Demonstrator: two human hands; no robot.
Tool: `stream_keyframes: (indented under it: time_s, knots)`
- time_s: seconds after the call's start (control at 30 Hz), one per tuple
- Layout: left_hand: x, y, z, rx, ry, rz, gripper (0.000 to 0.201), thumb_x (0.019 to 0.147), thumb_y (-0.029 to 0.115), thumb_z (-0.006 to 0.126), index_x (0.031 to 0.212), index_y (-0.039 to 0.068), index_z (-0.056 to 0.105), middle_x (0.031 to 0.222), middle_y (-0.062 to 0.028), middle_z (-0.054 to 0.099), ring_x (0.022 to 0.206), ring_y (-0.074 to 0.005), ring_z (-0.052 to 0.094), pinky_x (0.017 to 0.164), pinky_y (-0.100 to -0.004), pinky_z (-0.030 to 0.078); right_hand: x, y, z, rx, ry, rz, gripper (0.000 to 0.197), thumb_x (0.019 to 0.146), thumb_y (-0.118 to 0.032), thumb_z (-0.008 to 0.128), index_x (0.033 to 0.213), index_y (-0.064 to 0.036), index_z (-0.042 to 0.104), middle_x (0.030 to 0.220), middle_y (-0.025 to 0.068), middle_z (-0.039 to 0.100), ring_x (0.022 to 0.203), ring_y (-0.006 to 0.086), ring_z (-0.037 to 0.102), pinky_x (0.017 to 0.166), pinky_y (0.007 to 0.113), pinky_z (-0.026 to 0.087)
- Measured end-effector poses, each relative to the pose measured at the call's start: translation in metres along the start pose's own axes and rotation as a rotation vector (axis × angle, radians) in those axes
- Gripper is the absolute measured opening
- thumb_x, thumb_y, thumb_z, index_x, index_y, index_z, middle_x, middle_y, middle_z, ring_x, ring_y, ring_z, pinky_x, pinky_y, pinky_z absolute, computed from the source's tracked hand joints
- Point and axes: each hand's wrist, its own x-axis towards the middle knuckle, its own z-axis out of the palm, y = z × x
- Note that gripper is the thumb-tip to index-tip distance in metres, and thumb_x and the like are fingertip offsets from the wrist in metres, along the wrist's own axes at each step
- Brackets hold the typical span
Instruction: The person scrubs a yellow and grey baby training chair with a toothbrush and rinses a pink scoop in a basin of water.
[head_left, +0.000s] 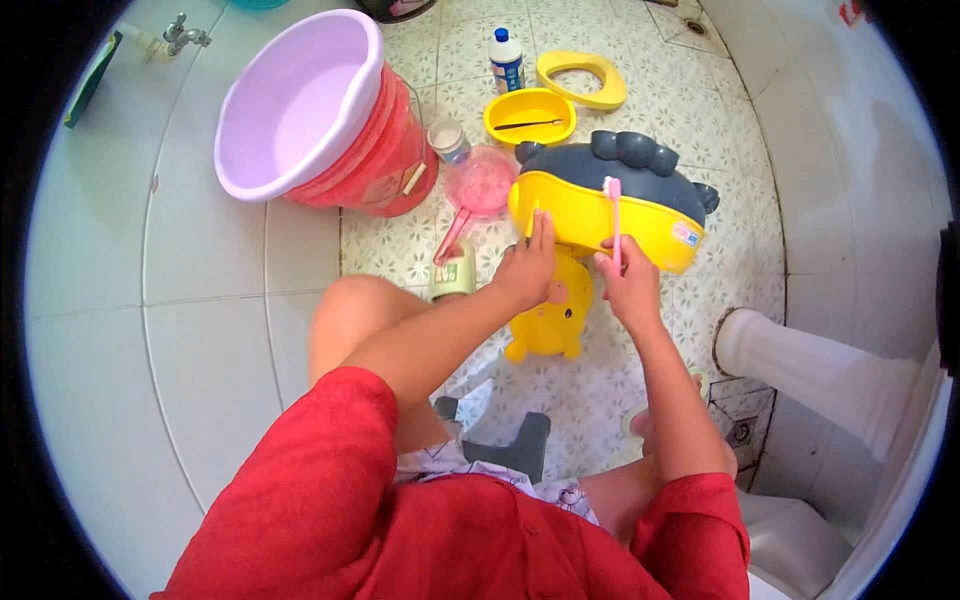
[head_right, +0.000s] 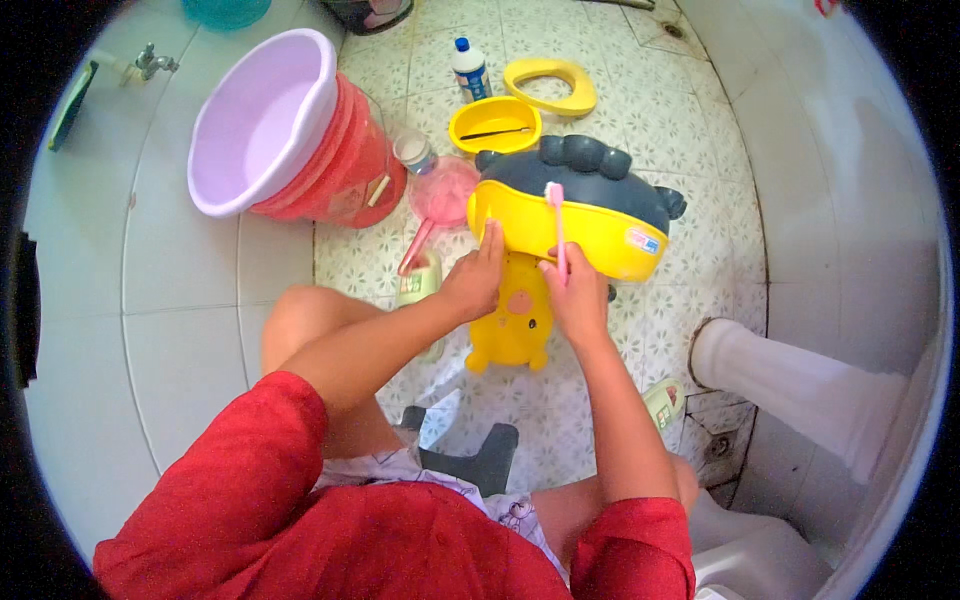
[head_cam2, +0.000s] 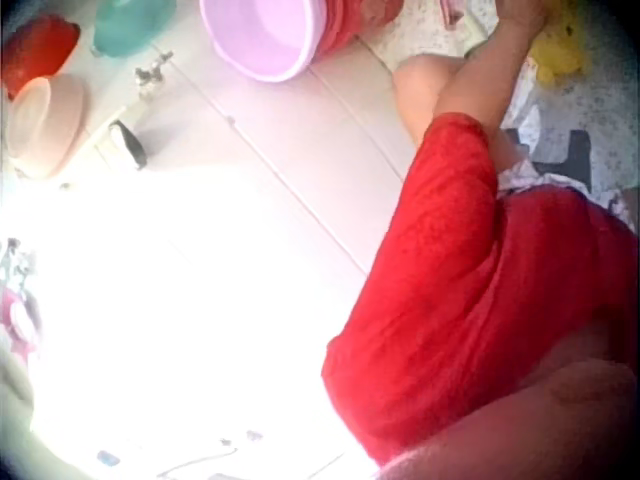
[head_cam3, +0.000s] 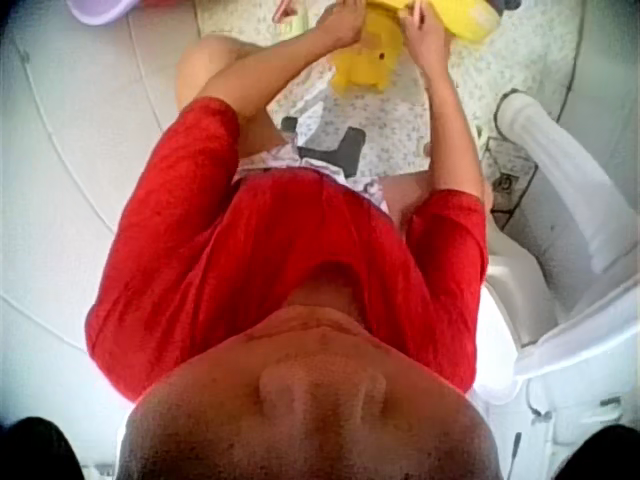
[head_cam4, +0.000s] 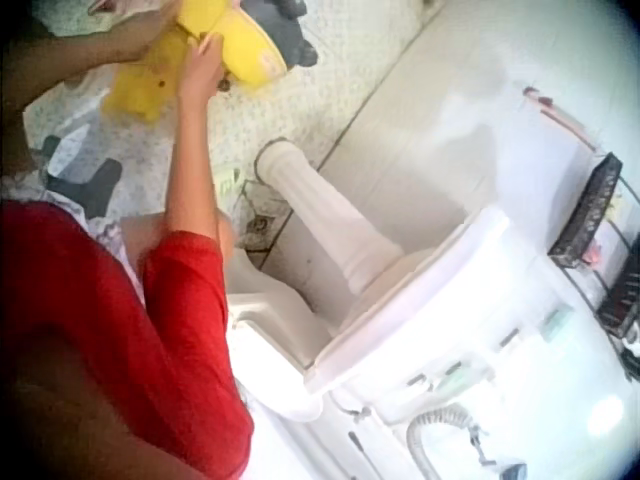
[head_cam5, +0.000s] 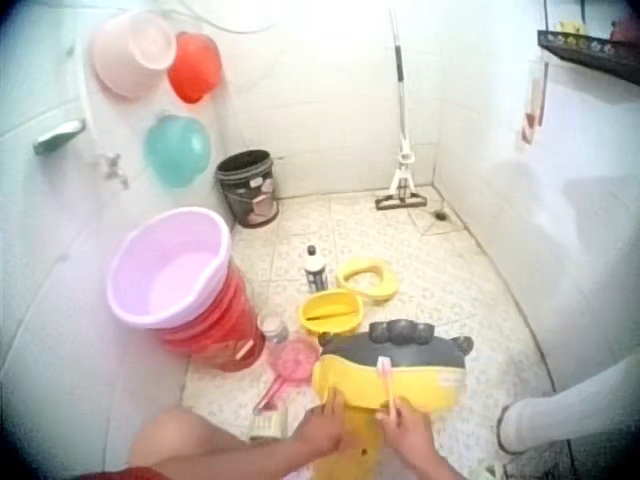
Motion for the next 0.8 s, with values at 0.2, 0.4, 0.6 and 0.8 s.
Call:
stream_keyframes:
  time_s: [0.2,0.4,0.6,0.8]
  knots:
    - [0.010,-0.008,-0.001,-0.187,0.025,0.098,0.106,0.070,0.028,0.076,0.147,-0.002,0.011,0.151,-0.0302,0.016,0.101,-0.0398,0.060,0.089,-0.0424,0.047,0.001,-0.004,0.027,0.003,0.215,0.128,0.022,0.082,-0.019,0.069,0.080,-0.0015,0.056,0.071,0.0147,0.062,0.069,0.0297,0.064,0.065,0.039,0.048]
    - [0.044,-0.053,0.021,-0.671,0.698,-0.096,0.034,0.075,0.021,0.068,0.100,0.000,0.061,0.100,-0.0224,0.061,0.096,-0.0367,0.058,0.087,-0.0464,0.044,0.010,0.015,0.045,0.150,0.561,0.251,0.029,0.084,-0.023,0.071,0.072,-0.0013,0.054,0.060,0.0061,0.055,0.049,0.0157,0.059,0.044,0.032,0.045]
    - [0.057,-0.208,0.086,-0.245,0.027,-0.764,0.045,0.083,0.030,0.068,0.113,0.001,0.053,0.110,-0.0199,0.061,0.101,-0.0343,0.060,0.087,-0.0438,0.047,0.019,-0.004,0.053,0.185,0.535,0.338,0.031,0.087,-0.022,0.066,0.069,0.0028,0.060,0.058,0.0082,0.058,0.040,0.0154,0.055,0.035,0.029,0.041]
    - [0.054,-0.218,0.114,-0.888,0.000,-0.735,0.043,0.084,0.032,0.066,0.111,0.002,0.052,0.096,-0.0180,0.067,0.087,-0.0314,0.066,0.074,-0.0421,0.051,0.019,-0.008,0.053,0.311,0.523,0.354,0.031,0.089,-0.020,0.063,0.071,0.0046,0.062,0.061,0.0090,0.062,0.041,0.0135,0.054,0.036,0.028,0.041]
